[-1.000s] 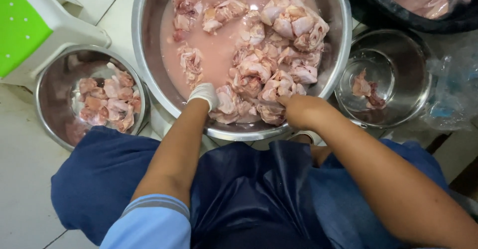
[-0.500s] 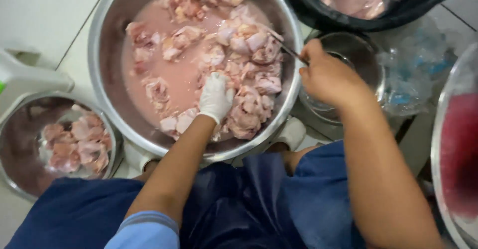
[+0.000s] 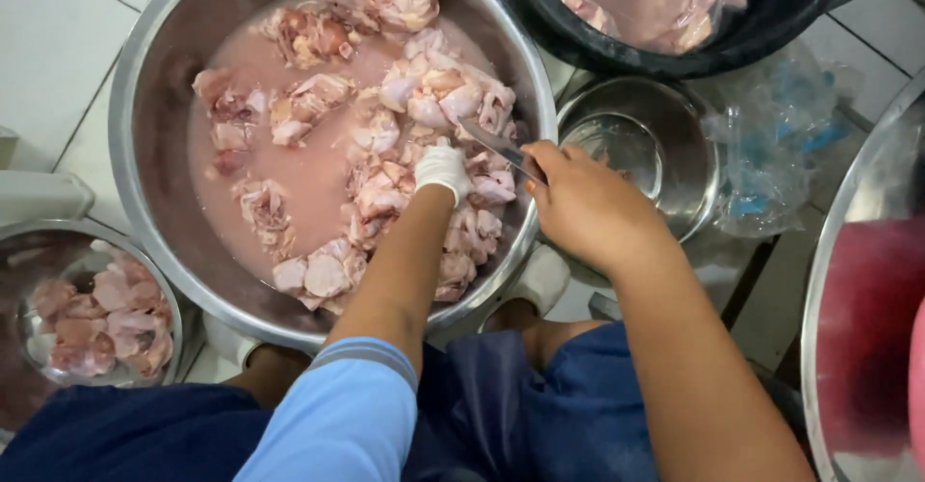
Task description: Cutting and trimming raw chicken pieces in a large metal basin filled with water.
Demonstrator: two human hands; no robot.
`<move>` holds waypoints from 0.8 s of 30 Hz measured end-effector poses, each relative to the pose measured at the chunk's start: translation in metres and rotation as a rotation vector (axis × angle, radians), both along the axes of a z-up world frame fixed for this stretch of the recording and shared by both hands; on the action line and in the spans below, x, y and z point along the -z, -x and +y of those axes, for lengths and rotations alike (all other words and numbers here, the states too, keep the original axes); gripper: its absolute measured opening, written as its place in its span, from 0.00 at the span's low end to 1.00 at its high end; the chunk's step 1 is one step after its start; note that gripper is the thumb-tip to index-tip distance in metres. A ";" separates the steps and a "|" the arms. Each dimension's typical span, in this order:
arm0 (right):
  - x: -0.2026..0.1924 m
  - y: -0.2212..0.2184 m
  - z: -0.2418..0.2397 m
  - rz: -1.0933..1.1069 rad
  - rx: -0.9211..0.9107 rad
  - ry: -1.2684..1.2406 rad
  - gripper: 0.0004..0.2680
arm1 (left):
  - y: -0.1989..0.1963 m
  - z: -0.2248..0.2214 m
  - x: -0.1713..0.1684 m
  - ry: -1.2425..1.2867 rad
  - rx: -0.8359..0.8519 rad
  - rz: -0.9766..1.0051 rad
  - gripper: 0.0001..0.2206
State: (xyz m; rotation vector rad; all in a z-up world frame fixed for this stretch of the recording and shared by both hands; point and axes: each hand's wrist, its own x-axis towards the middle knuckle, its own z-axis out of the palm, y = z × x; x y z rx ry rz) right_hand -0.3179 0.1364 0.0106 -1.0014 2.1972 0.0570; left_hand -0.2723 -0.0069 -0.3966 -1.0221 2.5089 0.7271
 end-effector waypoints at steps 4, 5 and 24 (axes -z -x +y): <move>0.004 0.001 -0.003 0.008 -0.011 -0.015 0.14 | -0.015 0.007 -0.049 -0.061 -0.047 0.094 0.14; 0.006 0.001 -0.001 0.027 -0.018 0.017 0.15 | -0.022 0.007 -0.058 -0.093 -0.091 0.171 0.15; -0.016 -0.097 -0.071 -0.180 -0.067 0.948 0.08 | -0.189 -0.029 -0.353 -0.187 -0.131 0.359 0.16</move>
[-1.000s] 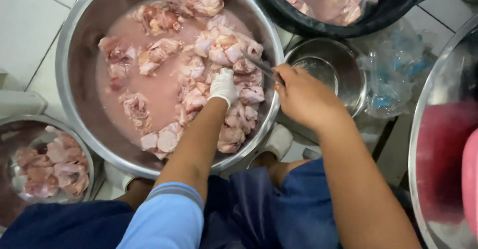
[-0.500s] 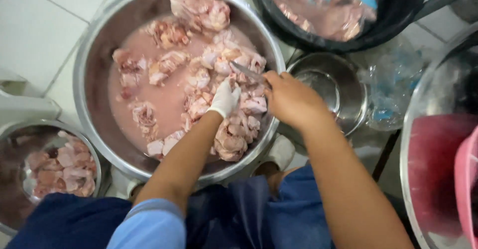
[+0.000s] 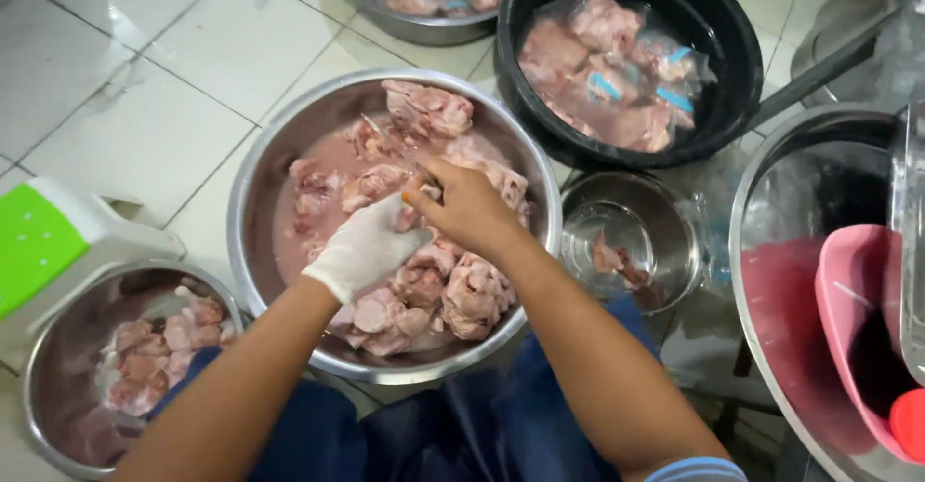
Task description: Cutting and trimming raw chicken pieces in a large metal basin filled with water.
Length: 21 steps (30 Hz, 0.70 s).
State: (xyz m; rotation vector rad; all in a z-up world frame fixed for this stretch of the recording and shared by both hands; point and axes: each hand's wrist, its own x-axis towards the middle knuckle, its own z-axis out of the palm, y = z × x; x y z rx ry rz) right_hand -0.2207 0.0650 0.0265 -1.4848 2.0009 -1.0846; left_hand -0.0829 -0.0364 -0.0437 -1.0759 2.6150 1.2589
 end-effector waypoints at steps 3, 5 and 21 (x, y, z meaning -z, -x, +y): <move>0.025 -0.002 -0.010 -0.147 -0.048 0.085 0.08 | -0.027 -0.012 0.018 -0.113 -0.117 0.345 0.13; 0.045 0.008 -0.017 -0.050 0.031 -0.031 0.12 | -0.031 0.001 -0.012 -0.184 -0.121 0.685 0.14; 0.035 -0.030 -0.027 -0.712 0.121 0.158 0.05 | -0.026 -0.066 0.081 0.281 -0.456 1.026 0.14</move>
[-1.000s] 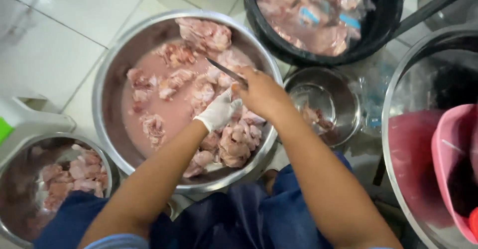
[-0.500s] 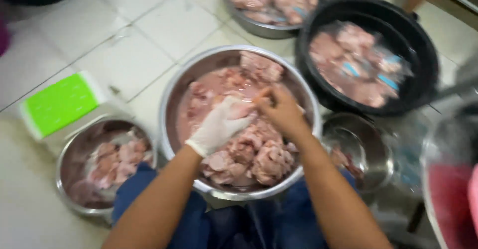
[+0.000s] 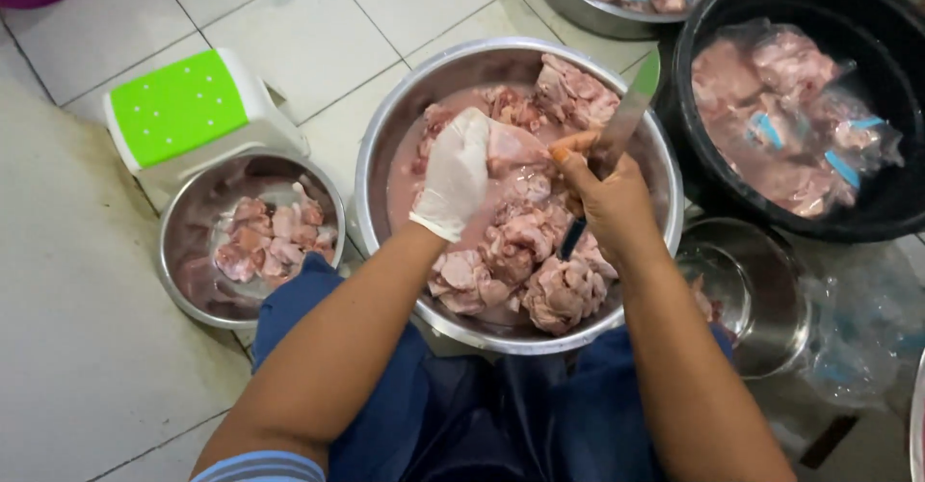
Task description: Cutting and trimming raw chicken pieces in a large metal basin filled with water.
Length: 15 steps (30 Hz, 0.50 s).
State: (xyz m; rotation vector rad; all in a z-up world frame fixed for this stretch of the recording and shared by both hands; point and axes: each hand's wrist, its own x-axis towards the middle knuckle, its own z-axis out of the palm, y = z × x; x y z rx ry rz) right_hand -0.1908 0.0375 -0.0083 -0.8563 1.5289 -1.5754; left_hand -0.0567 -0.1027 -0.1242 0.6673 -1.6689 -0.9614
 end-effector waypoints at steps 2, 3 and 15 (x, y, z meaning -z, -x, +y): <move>0.003 0.002 0.000 -0.018 0.003 0.030 0.06 | -0.001 -0.036 0.060 0.708 -0.191 -0.459 0.11; 0.005 0.006 -0.002 -0.017 0.009 0.028 0.06 | 0.002 -0.026 0.035 0.707 -0.185 -0.456 0.11; -0.018 -0.007 0.007 0.340 0.283 0.152 0.04 | -0.001 0.060 -0.080 -1.121 0.316 0.496 0.07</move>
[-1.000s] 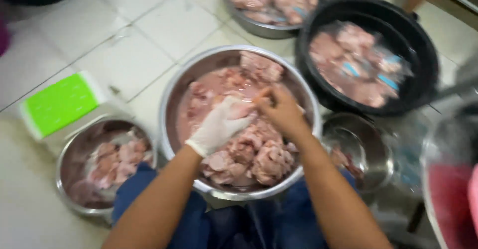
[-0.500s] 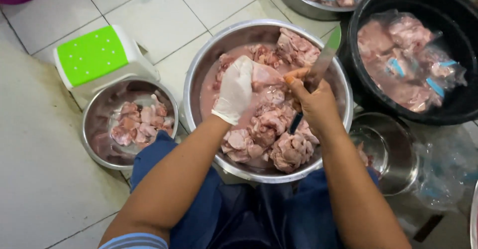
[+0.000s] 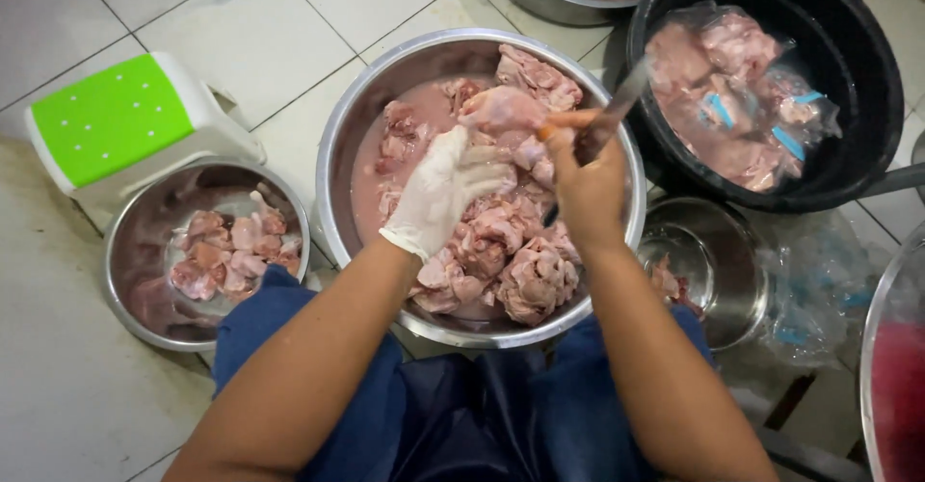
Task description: Cutting and trimming raw chicken pieces in a large metal basin filled with water.
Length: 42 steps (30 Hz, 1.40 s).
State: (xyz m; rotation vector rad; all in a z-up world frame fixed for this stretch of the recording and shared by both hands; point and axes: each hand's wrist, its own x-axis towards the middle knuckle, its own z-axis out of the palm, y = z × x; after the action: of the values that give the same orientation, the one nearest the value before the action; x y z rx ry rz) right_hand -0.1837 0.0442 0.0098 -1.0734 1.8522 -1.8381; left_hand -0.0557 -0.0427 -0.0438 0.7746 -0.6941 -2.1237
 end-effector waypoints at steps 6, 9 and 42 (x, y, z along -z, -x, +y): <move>0.004 -0.027 0.001 0.058 -0.295 -0.105 0.09 | 0.001 -0.014 -0.007 -0.114 -0.099 0.336 0.04; 0.004 -0.035 0.000 0.120 -0.434 -0.136 0.12 | -0.013 -0.021 -0.031 -0.069 -0.061 0.524 0.07; 0.031 -0.014 0.005 -0.389 -0.389 -0.324 0.12 | -0.003 -0.008 0.004 0.571 0.059 -0.232 0.43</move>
State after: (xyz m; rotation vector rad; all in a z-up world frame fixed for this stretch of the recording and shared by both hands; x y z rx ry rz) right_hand -0.1692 0.0488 -0.0215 -0.8180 1.5165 -1.3519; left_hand -0.0525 -0.0503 -0.0474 0.6839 -1.3826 -1.7575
